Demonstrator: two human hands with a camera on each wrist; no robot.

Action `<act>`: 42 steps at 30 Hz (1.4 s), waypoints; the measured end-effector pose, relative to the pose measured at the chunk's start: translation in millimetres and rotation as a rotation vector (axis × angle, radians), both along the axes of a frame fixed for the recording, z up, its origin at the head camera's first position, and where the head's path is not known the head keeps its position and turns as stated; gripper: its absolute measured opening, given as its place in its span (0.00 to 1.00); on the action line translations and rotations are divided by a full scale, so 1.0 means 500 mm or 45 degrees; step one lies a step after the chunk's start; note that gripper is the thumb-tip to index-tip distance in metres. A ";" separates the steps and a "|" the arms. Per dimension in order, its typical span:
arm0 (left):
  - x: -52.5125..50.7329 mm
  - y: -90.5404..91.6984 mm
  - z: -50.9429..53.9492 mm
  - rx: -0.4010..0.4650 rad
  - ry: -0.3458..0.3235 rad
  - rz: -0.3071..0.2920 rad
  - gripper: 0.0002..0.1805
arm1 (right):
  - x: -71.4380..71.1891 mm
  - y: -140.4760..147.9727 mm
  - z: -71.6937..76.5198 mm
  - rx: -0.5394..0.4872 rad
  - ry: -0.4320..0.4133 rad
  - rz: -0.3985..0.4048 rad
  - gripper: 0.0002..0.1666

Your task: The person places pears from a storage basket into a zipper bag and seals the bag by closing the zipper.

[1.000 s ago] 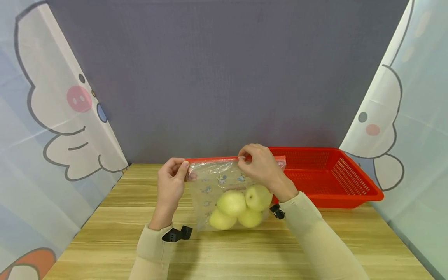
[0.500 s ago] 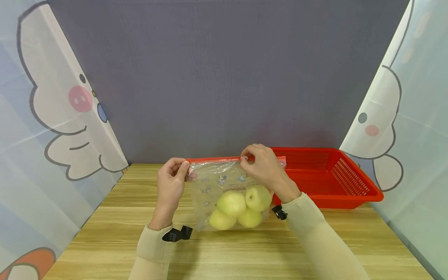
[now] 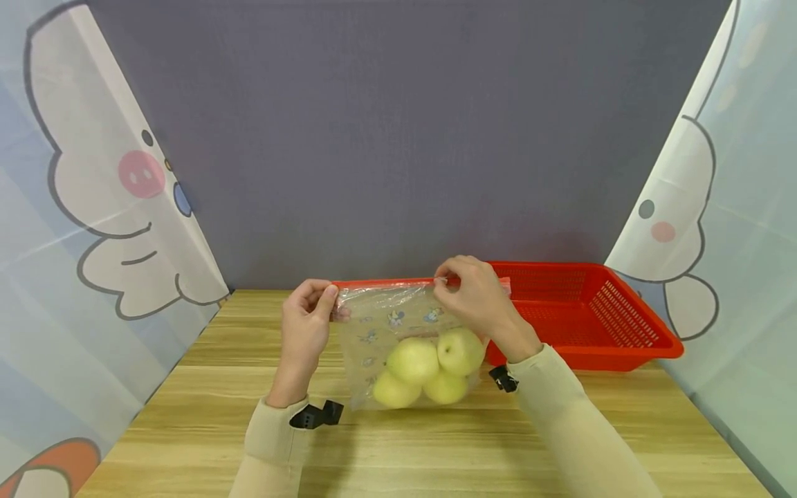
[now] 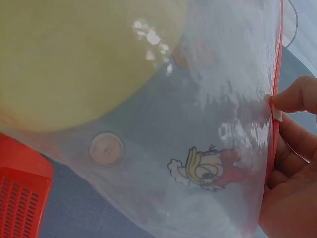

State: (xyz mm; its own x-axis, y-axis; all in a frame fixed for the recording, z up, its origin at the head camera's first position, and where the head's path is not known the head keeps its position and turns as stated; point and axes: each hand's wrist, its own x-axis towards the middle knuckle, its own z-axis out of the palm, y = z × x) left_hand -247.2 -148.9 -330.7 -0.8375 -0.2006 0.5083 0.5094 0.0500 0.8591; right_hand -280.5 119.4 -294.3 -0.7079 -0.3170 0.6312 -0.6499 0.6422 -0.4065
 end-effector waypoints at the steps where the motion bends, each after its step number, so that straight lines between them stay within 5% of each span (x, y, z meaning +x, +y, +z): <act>1: 0.000 0.000 0.000 0.000 0.002 -0.001 0.06 | 0.000 0.001 -0.001 -0.001 0.004 -0.002 0.05; 42: -0.003 -0.002 -0.003 -0.008 0.010 0.000 0.06 | 0.002 0.031 -0.011 -0.007 0.120 -0.051 0.04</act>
